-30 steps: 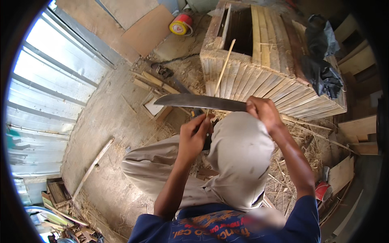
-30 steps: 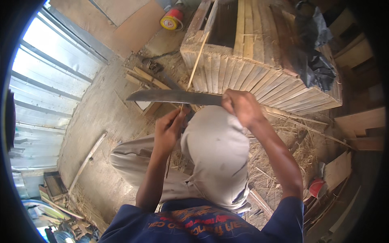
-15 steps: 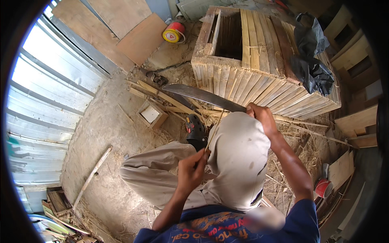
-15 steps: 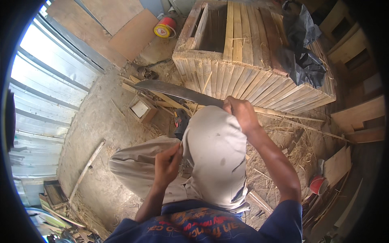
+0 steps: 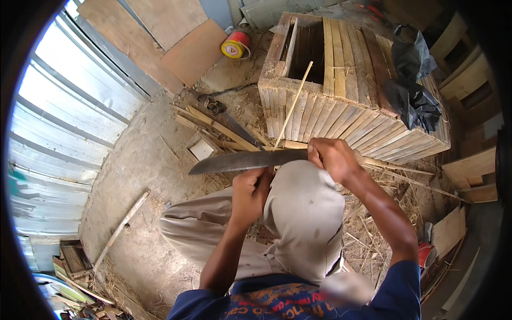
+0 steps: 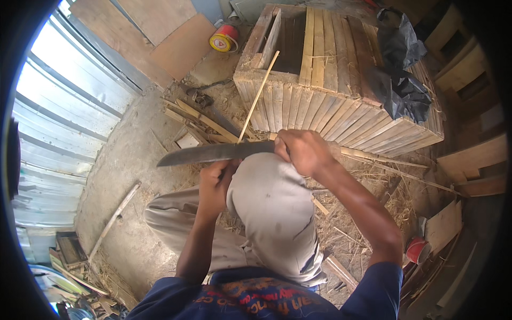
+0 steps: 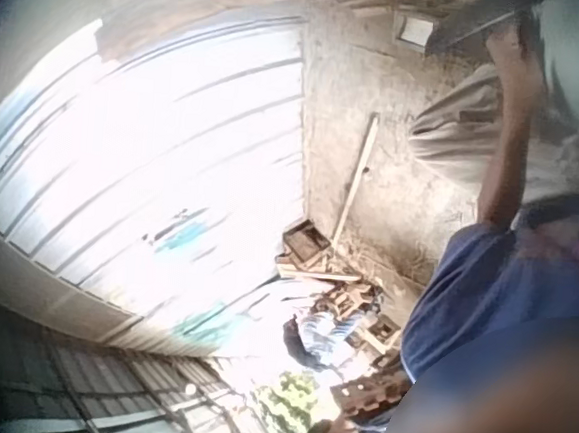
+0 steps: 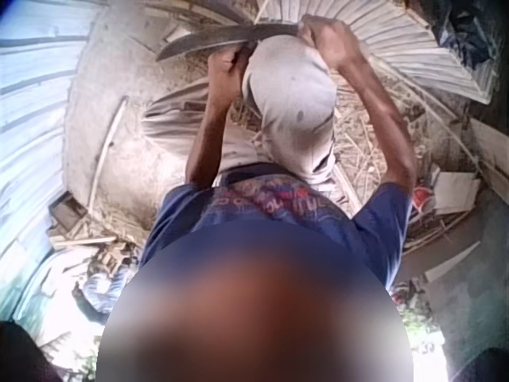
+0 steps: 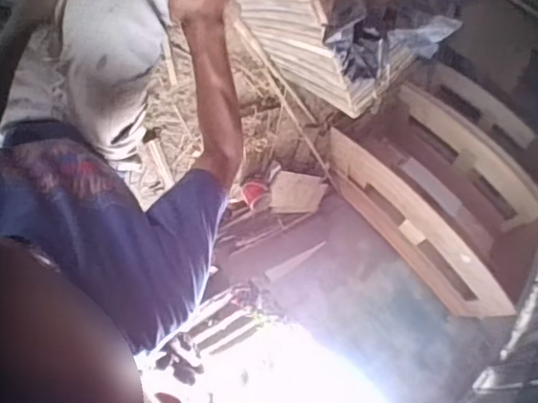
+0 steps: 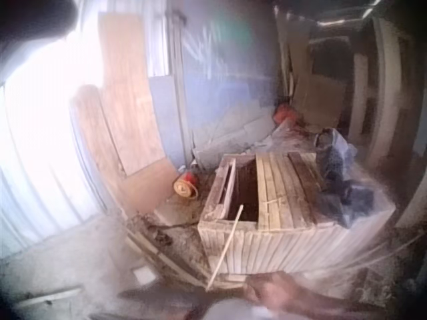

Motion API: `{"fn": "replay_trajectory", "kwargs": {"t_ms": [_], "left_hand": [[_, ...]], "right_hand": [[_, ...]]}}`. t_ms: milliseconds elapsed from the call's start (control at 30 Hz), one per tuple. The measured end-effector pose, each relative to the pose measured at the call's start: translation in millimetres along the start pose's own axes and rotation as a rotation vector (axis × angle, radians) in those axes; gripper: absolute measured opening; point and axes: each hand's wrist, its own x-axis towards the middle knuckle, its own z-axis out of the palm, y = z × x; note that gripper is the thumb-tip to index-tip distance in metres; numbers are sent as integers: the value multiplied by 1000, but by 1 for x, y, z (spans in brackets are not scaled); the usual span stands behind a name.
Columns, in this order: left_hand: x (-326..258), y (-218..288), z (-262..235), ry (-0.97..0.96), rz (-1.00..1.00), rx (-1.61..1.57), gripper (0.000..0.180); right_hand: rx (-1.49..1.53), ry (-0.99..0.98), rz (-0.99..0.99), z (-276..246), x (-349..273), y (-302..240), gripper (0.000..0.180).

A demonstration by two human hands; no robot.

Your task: The person sits on the floor and uses a large knife to shave and split thin bamboo strips. They repeatedly draw the knife along the strips to thin them and occasionally split them lengthwise, working over a wooden crate.

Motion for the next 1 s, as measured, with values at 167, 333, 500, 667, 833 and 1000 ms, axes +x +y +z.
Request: {"fn": "replay_trajectory", "kwargs": {"t_ms": [167,333,500,667,833,1000], "left_hand": [[-15,1,-3,43,8,53,14],[-67,-6,-26,-19,-180,94,24],[-102,-24,-48,-64,-156,98,27],[-108,-35,-42,-75,-197,63,26],[-116,-48,-55,-34,-299,12,25],[-105,-50,-59,-20,-600,-207,34]], "right_hand": [[-22,130,2,12,-4,5,7],[68,117,145,12,-7,21,17],[15,126,317,2,-14,29,8],[26,115,304,-9,-24,38,11],[41,147,381,-14,-48,68,18],[34,158,394,-11,-66,86,24]]}}
